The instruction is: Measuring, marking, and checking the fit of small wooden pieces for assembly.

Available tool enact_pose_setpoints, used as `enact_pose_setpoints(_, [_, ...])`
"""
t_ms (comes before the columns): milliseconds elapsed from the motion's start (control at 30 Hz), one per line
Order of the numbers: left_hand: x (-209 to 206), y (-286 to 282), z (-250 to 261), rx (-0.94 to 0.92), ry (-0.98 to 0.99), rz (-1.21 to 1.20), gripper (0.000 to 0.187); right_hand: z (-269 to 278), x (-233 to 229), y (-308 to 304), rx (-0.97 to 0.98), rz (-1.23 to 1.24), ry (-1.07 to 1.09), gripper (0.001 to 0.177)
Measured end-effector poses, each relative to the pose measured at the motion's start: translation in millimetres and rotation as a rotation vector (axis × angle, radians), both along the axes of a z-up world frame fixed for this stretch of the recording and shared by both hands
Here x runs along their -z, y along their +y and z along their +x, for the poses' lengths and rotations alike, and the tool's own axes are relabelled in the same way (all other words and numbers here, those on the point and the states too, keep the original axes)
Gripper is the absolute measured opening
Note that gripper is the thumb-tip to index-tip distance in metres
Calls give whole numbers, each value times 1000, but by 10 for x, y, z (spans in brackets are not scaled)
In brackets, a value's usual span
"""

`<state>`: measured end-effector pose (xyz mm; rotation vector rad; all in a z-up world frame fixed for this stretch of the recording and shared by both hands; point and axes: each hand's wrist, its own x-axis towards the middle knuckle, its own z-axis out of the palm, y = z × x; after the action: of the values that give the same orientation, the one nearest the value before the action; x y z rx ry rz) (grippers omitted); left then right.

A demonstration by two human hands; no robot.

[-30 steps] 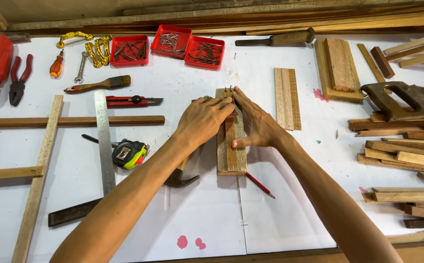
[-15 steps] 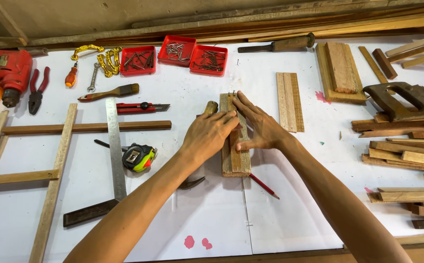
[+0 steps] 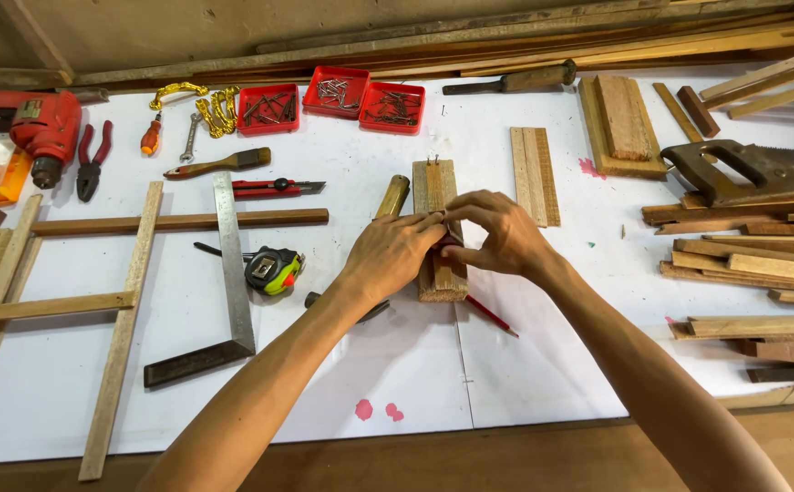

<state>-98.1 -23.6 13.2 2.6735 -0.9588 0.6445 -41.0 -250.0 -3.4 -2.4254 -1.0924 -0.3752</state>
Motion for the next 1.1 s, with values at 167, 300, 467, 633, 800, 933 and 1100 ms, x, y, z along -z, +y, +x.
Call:
enact_pose_setpoints(167, [59,-18,-123,-7,-30,8,23,-320,57,57,-47,132,-64,24])
enact_pose_setpoints(300, [87,-44,-69,-52,-23,58,25,-267,21,74,-62,107,-129,14])
enact_pose_setpoints(467, [67,-32,143,-70,19,37,22,-100,-50,129,-62,80,-165,14])
enact_pose_setpoints(633, [-199,-54,210,-202,383,110,17,68,51,143,-17,37,-130,11])
enact_pose_setpoints(800, [185,6,196,-64,19,12,27,-117,-87,133,-67,12,-277,15])
enact_pose_setpoints(933, [128,-19,-137,-50,-36,59,30,-390,-91,90,-67,-11,-269,15])
enact_pose_setpoints(1100, [16,-42,-268,-16,-43,131,22,-501,-152,74,-76,-4,-261,15])
